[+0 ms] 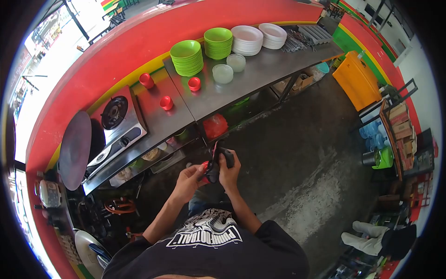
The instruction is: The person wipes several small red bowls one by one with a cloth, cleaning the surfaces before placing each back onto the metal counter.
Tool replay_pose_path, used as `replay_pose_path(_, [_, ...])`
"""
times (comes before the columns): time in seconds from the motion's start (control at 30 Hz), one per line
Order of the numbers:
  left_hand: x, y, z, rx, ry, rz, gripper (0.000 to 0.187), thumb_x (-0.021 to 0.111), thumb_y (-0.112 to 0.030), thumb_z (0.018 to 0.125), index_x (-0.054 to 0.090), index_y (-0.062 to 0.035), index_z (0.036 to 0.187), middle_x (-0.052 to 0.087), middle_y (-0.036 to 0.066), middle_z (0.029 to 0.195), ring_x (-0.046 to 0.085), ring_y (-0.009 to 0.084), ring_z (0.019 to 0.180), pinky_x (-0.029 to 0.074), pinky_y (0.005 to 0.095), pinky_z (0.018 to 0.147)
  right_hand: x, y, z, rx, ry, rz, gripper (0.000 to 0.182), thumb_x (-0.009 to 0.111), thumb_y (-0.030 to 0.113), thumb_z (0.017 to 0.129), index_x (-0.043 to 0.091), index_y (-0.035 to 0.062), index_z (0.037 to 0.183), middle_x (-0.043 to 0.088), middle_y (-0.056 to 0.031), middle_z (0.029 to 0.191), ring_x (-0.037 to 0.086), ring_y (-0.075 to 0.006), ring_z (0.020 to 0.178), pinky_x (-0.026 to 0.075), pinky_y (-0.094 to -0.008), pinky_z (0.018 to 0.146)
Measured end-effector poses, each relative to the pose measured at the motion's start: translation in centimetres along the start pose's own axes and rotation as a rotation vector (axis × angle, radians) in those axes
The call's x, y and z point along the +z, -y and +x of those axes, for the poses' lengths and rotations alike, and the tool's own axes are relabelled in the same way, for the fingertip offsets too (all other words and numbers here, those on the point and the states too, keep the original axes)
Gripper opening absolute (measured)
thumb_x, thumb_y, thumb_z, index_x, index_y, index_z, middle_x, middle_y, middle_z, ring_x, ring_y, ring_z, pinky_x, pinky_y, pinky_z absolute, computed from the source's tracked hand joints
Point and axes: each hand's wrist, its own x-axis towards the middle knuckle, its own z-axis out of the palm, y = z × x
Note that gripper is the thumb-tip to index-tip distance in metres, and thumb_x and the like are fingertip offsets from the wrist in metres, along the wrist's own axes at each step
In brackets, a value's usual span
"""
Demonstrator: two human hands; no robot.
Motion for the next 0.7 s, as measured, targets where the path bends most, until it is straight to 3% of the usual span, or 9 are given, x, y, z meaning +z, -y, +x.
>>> replay_pose_path(0.07, [-1.1,-0.7,0.2,-0.043,0.023,0.000,0.029,0.056,-0.027,0.100,0.063,-0.0012,0.111,0.068,0.004,0.103,0.066,0.0118,0.093,0.056,0.0305,0.084,0.7,-0.1,0.6,-0.054,0.056,-0.032,0.014,0.063,0.012,0.094,0.062,-0.0003,0.099,0.060,0.0020,0.079,0.053,-0.0036,0.071,0.043,-0.0204,0.063])
replay_pose_path(0.2, [-3.6,-1.1,1.5,-0.052,0.068,0.026,0.027,0.057,-0.029,0.099,0.064,-0.0047,0.109,0.068,0.000,0.096,0.064,0.0077,0.087,0.053,0.0239,0.077,1.7,-0.7,2.3,-0.062,0.208,-0.121,0.014,0.065,0.011,0.092,0.064,-0.0005,0.100,0.064,-0.0010,0.078,0.057,-0.0046,0.073,0.046,-0.0219,0.065])
replay_pose_path(0.3, [-3.8,-3.7,2.1,-0.060,0.046,0.083,0.025,0.059,-0.030,0.099,0.066,-0.0075,0.108,0.067,-0.003,0.091,0.063,0.0054,0.083,0.052,0.0218,0.075,3.0,-0.7,4.7,-0.217,0.332,-0.215,0.013,0.065,0.010,0.091,0.064,-0.0007,0.099,0.064,-0.0012,0.076,0.057,-0.0062,0.071,0.046,-0.0235,0.065])
replay_pose_path(0.33, [-4.1,-4.0,2.7,-0.044,0.028,0.084,0.024,0.060,-0.030,0.098,0.067,-0.0085,0.106,0.068,-0.004,0.091,0.064,0.0049,0.082,0.052,0.0219,0.076,3.3,-0.8,5.4,-0.186,0.368,-0.234,0.020,0.065,0.011,0.091,0.063,0.0004,0.108,0.065,-0.0037,0.083,0.058,-0.0084,0.076,0.047,-0.0246,0.068])
replay_pose_path(0.43, [-4.7,-6.0,4.5,-0.019,-0.070,0.146,0.023,0.061,-0.030,0.097,0.067,-0.0086,0.106,0.068,-0.003,0.093,0.064,0.0055,0.083,0.052,0.0227,0.076,6.6,-0.7,7.7,-0.206,0.204,-0.193,0.029,0.063,0.012,0.092,0.059,0.0025,0.119,0.065,-0.0063,0.095,0.059,-0.0107,0.085,0.047,-0.0251,0.075])
replay_pose_path(0.47, [-5.4,-6.0,5.5,0.006,-0.076,0.114,0.023,0.062,-0.029,0.097,0.067,-0.0084,0.107,0.069,-0.001,0.096,0.065,0.0067,0.085,0.053,0.0236,0.078,6.7,-1.8,8.6,-0.109,0.241,-0.193,0.036,0.062,0.013,0.094,0.054,0.0041,0.128,0.063,-0.0079,0.105,0.059,-0.0129,0.092,0.046,-0.0255,0.081])
replay_pose_path(0.57, [-7.0,-7.7,7.8,0.086,-0.126,0.007,0.024,0.062,-0.028,0.097,0.067,-0.0076,0.108,0.070,0.001,0.098,0.065,0.0076,0.087,0.053,0.0242,0.080,8.7,-2.9,11.3,-0.088,0.165,-0.198,0.034,0.060,0.013,0.095,0.055,0.0035,0.127,0.063,-0.0077,0.106,0.059,-0.0134,0.092,0.047,-0.0260,0.080])
replay_pose_path(0.6, [-7.7,-8.6,8.4,0.101,-0.133,-0.050,0.025,0.063,-0.027,0.096,0.068,-0.0051,0.108,0.070,0.003,0.101,0.066,0.0100,0.090,0.052,0.0252,0.084,9.5,-3.9,12.5,-0.174,0.129,-0.241,0.028,0.060,0.018,0.096,0.061,0.0028,0.120,0.064,-0.0059,0.099,0.059,-0.0115,0.085,0.047,-0.0254,0.076])
replay_pose_path(0.7, [-10.2,-10.6,11.1,0.252,-0.136,-0.005,0.026,0.064,-0.026,0.096,0.070,-0.0037,0.107,0.070,0.004,0.102,0.065,0.0110,0.092,0.050,0.0263,0.086,10.2,-4.5,14.5,0.336,0.375,-0.221,0.027,0.060,0.024,0.096,0.067,0.0023,0.110,0.065,-0.0030,0.086,0.058,-0.0086,0.076,0.046,-0.0236,0.070])
